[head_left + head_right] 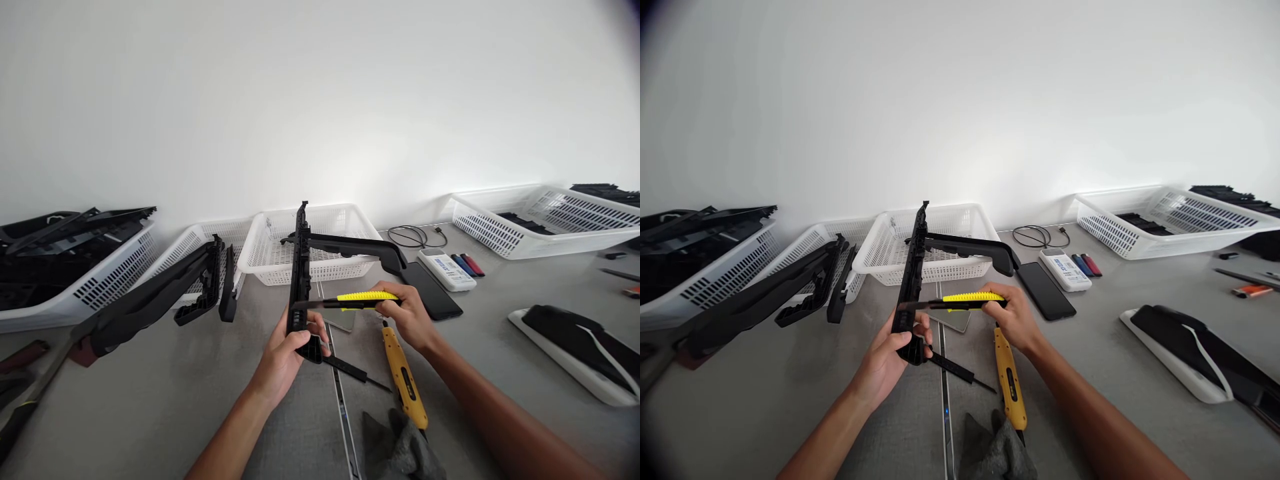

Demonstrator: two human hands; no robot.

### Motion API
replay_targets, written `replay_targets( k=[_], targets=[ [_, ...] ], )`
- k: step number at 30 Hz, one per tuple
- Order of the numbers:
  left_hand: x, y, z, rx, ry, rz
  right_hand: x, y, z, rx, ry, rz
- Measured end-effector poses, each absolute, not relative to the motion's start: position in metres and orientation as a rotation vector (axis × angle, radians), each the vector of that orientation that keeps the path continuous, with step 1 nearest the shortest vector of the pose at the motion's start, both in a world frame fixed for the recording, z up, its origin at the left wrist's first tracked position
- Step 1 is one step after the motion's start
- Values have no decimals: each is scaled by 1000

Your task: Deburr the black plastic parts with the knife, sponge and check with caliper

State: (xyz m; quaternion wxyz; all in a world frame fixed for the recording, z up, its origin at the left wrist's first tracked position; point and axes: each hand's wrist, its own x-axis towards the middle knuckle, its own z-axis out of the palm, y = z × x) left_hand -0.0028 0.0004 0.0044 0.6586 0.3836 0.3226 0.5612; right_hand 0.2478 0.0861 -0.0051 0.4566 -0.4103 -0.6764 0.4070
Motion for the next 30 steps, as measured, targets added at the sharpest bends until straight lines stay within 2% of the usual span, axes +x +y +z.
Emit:
replay_targets(
  k=[17,30],
  targets=[
    [-3,2,1,938,793,1186,250,90,-10,-1137,-1535,994],
    [-4,1,3,946,788,1206,248,88,-7,-1060,-1581,1081]
  ],
)
